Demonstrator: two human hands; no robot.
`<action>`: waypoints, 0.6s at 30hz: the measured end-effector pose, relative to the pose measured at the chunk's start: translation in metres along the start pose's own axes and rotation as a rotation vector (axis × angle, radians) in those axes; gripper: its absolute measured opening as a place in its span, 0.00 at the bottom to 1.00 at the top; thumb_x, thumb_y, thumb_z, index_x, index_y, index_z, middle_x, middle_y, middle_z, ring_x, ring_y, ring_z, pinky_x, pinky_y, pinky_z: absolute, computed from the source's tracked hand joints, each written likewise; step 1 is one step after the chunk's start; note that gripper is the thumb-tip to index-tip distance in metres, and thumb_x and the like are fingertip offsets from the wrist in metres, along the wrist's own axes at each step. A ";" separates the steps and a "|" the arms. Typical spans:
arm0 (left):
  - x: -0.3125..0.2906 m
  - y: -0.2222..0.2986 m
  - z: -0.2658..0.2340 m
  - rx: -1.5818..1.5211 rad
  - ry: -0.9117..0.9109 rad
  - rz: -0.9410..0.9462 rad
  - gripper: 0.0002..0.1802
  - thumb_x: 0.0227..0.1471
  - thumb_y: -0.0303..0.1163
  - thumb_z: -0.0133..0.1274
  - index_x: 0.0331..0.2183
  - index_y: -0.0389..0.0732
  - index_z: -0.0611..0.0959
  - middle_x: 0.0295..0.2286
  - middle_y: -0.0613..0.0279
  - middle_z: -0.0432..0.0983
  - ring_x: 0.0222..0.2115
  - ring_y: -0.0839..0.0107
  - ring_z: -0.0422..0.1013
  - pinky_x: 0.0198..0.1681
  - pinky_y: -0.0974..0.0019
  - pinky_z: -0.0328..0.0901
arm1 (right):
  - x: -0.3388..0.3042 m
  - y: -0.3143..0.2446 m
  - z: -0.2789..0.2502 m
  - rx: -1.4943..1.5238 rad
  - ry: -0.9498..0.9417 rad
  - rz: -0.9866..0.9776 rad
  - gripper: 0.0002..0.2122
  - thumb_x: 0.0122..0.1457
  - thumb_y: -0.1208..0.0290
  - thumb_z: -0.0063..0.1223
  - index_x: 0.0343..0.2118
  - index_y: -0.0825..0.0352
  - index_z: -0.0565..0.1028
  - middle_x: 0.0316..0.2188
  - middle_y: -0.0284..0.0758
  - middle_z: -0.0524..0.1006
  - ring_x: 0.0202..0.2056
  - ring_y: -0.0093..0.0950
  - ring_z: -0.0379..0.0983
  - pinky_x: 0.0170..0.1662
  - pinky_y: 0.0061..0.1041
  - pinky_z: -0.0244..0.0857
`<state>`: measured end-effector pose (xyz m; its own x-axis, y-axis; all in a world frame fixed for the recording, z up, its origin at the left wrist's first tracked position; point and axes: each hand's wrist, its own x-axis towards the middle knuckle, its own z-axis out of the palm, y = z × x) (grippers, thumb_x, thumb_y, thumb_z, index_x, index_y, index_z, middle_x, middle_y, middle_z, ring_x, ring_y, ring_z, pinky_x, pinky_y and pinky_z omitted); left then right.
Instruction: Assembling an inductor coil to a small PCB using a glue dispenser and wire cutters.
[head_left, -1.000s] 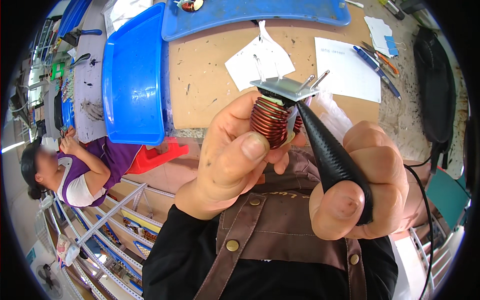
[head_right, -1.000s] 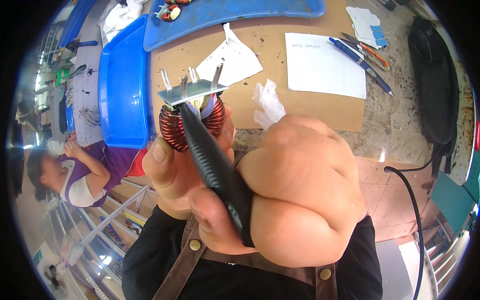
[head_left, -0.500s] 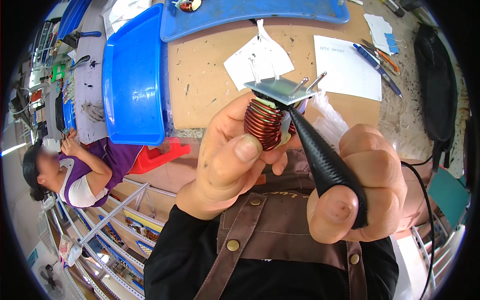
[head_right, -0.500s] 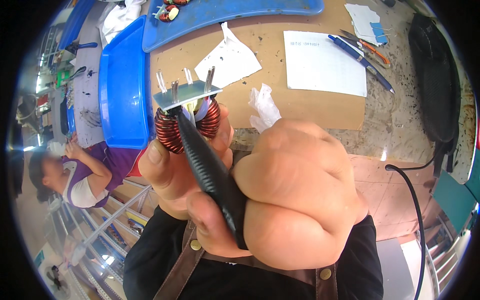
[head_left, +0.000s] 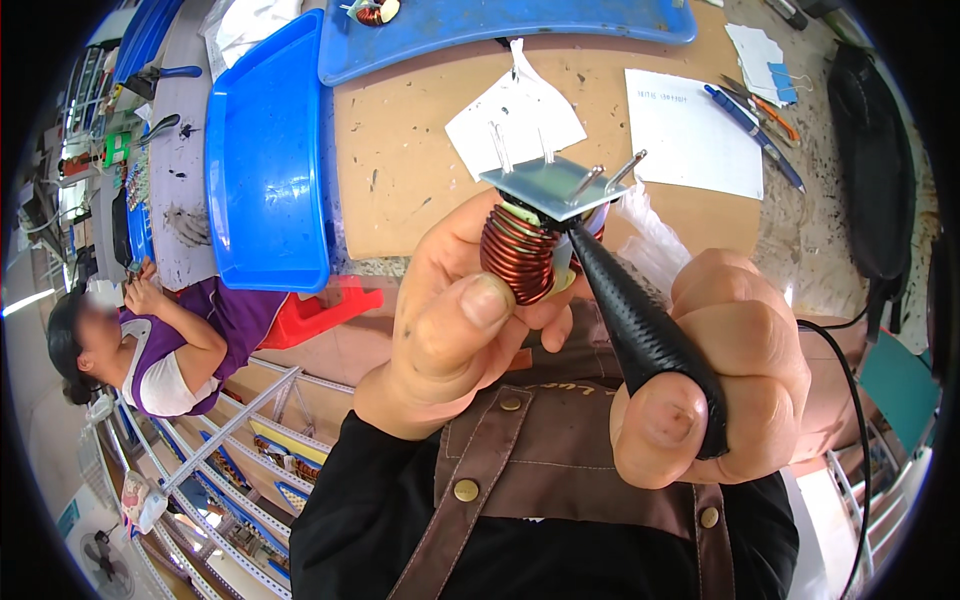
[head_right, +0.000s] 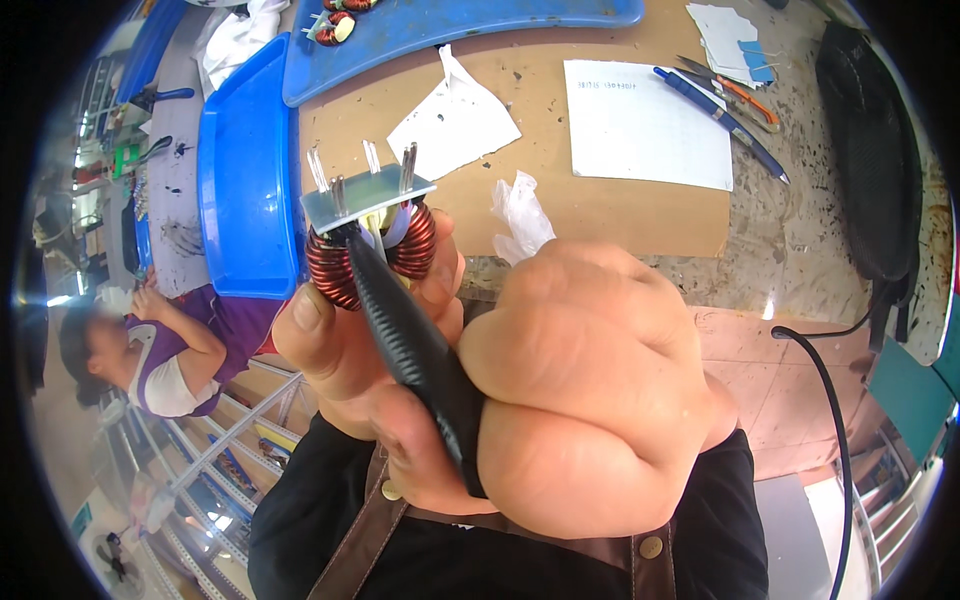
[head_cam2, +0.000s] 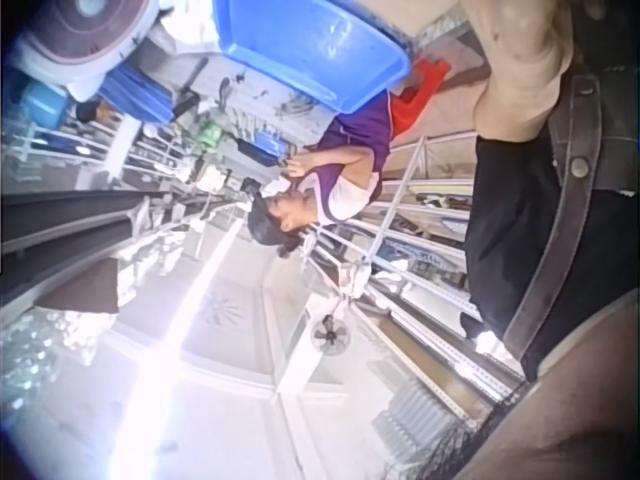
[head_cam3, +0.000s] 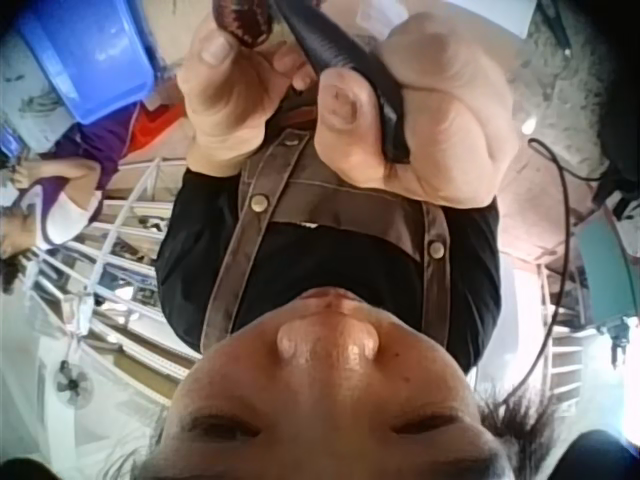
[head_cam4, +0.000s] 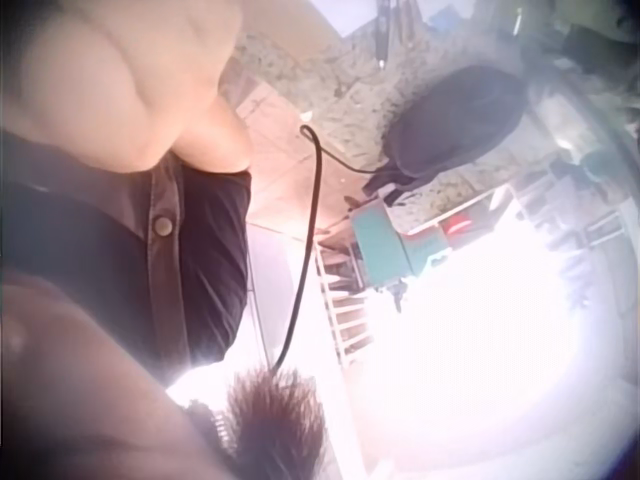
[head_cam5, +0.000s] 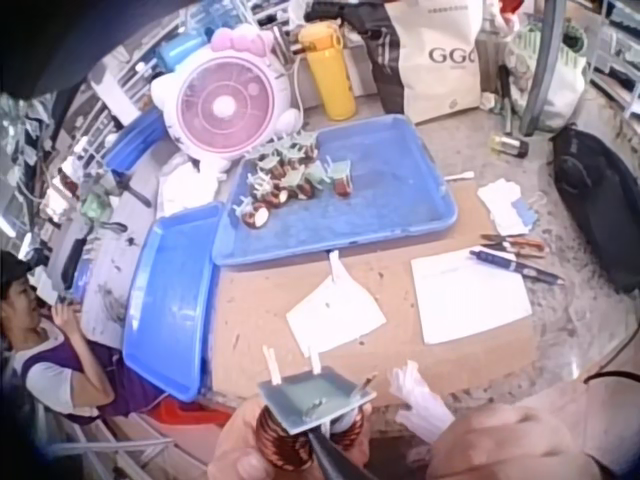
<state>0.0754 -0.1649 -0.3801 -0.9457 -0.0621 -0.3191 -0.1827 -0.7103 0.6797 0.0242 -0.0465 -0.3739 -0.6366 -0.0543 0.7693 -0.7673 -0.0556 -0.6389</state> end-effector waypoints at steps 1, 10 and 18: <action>0.000 0.001 0.001 0.004 0.003 0.001 0.36 0.38 0.48 0.55 0.44 0.31 0.67 0.29 0.57 0.70 0.23 0.78 0.65 0.23 0.75 0.63 | 0.001 -0.001 -0.001 -0.007 0.001 0.011 0.10 0.49 0.74 0.45 0.17 0.70 0.58 0.12 0.35 0.59 0.10 0.21 0.50 0.12 0.21 0.43; 0.004 0.007 -0.005 0.034 -0.063 -0.108 0.37 0.38 0.50 0.54 0.44 0.31 0.67 0.29 0.55 0.70 0.24 0.78 0.65 0.23 0.75 0.63 | 0.000 0.000 -0.001 0.007 -0.024 0.034 0.10 0.48 0.75 0.44 0.17 0.70 0.58 0.12 0.35 0.59 0.10 0.21 0.50 0.12 0.21 0.42; 0.003 0.007 -0.005 -0.007 -0.065 -0.125 0.36 0.37 0.49 0.54 0.43 0.32 0.67 0.30 0.55 0.71 0.24 0.77 0.65 0.23 0.75 0.63 | 0.001 0.001 -0.004 0.021 -0.035 0.023 0.09 0.47 0.76 0.43 0.17 0.70 0.57 0.12 0.35 0.59 0.10 0.21 0.51 0.12 0.21 0.42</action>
<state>0.0723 -0.1731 -0.3795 -0.9312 0.0721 -0.3573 -0.2981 -0.7146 0.6328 0.0224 -0.0426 -0.3741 -0.6505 -0.0909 0.7541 -0.7506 -0.0751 -0.6565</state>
